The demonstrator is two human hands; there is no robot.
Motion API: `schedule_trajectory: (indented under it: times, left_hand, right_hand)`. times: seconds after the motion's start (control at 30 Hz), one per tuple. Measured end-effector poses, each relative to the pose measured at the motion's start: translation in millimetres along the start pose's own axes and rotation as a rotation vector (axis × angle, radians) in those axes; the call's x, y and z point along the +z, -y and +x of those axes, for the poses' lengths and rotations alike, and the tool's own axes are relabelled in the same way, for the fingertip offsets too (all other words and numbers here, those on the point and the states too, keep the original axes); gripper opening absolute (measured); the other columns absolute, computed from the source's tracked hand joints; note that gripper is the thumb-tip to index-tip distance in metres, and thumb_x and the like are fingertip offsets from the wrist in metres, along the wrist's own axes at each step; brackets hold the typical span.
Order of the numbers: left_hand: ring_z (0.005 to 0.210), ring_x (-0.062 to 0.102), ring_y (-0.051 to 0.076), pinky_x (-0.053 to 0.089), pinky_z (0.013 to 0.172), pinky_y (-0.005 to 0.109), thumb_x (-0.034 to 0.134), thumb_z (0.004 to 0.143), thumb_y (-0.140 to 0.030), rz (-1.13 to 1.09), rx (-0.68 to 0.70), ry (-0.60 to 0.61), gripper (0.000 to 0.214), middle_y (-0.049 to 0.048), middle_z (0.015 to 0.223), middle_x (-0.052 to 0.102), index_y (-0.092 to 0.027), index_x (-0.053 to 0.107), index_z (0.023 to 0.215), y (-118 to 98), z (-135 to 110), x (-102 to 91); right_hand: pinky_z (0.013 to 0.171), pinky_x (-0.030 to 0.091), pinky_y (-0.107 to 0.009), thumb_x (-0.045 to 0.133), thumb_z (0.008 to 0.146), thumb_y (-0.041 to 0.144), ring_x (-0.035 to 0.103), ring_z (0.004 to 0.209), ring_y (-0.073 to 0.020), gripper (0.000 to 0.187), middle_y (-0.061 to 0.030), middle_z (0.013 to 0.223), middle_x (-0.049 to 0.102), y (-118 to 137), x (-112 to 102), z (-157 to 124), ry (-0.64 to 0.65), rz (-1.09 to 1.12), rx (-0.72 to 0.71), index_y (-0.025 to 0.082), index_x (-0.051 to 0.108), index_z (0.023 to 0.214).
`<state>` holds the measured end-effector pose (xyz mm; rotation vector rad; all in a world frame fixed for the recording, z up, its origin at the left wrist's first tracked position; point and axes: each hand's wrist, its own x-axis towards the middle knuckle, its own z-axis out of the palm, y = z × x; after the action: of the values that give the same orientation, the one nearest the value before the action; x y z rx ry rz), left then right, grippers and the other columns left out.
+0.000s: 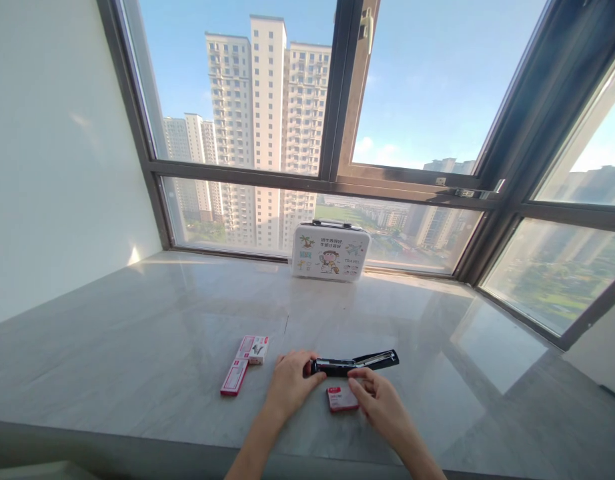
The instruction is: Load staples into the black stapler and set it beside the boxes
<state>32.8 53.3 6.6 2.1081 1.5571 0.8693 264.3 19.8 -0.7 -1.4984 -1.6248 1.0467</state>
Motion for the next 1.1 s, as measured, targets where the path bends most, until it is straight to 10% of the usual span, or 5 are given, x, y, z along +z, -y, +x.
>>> schedule_trajectory:
  times: [0.1,0.3,0.7,0.93,1.1]
  left_hand:
    - [0.086,0.059,0.02,0.032,0.078,0.03,0.068,0.082,-0.044,-0.015,0.008,0.02,0.026,-0.0028,0.082,0.067,-0.03,0.069,0.104,1.4,-0.6,0.0]
    - [0.088,0.059,0.02,0.032,0.079,0.03,0.067,0.082,-0.046,0.022,-0.025,0.078,0.029,-0.0024,0.085,0.068,-0.031,0.069,0.108,-0.3,-0.4,-3.3]
    - [0.089,0.059,0.022,0.035,0.08,0.032,0.061,0.083,-0.035,0.065,-0.01,0.033,0.02,-0.0001,0.083,0.067,-0.025,0.066,0.099,-5.6,-3.4,-1.6]
    - [0.125,0.048,0.018,0.035,0.104,0.034,0.039,0.066,-0.003,-0.098,0.243,0.158,0.079,-0.0044,0.136,0.058,-0.036,0.049,0.137,-38.1,-18.4,-0.6]
    - [0.134,0.041,0.021,0.028,0.116,0.041,0.046,0.064,-0.008,-0.097,0.425,0.348,0.078,-0.0098,0.145,0.05,-0.043,0.053,0.133,-60.0,-31.9,-0.3]
  right_hand:
    - [0.038,0.022,-0.024,0.052,0.082,0.072,0.035,0.036,-0.0095,0.064,0.0042,0.061,0.051,-23.6,-30.9,-7.8,-0.005,0.156,0.194,0.018,0.056,0.118]
    - [0.043,0.018,-0.022,0.066,0.076,0.067,0.032,0.045,-0.0061,0.061,0.0018,0.073,0.055,5.2,-53.5,28.0,-0.025,0.295,0.014,0.017,0.061,0.11]
    - [0.057,0.018,-0.024,0.08,0.067,0.041,0.045,0.062,-0.0109,0.032,0.005,0.067,0.057,50.6,-8.6,64.4,0.08,-0.641,-0.26,0.019,0.065,0.084]
    - [0.057,0.022,-0.025,0.068,0.079,0.052,0.045,0.059,-0.0128,0.037,0.0046,0.06,0.05,9.3,-62.1,53.1,-0.091,-0.571,-0.187,0.019,0.069,0.094]
    - [0.053,0.024,-0.023,0.058,0.083,0.065,0.036,0.053,-0.0111,0.054,0.0056,0.056,0.037,-23.1,-67.6,33.0,-0.154,-0.254,-0.096,0.015,0.07,0.097]
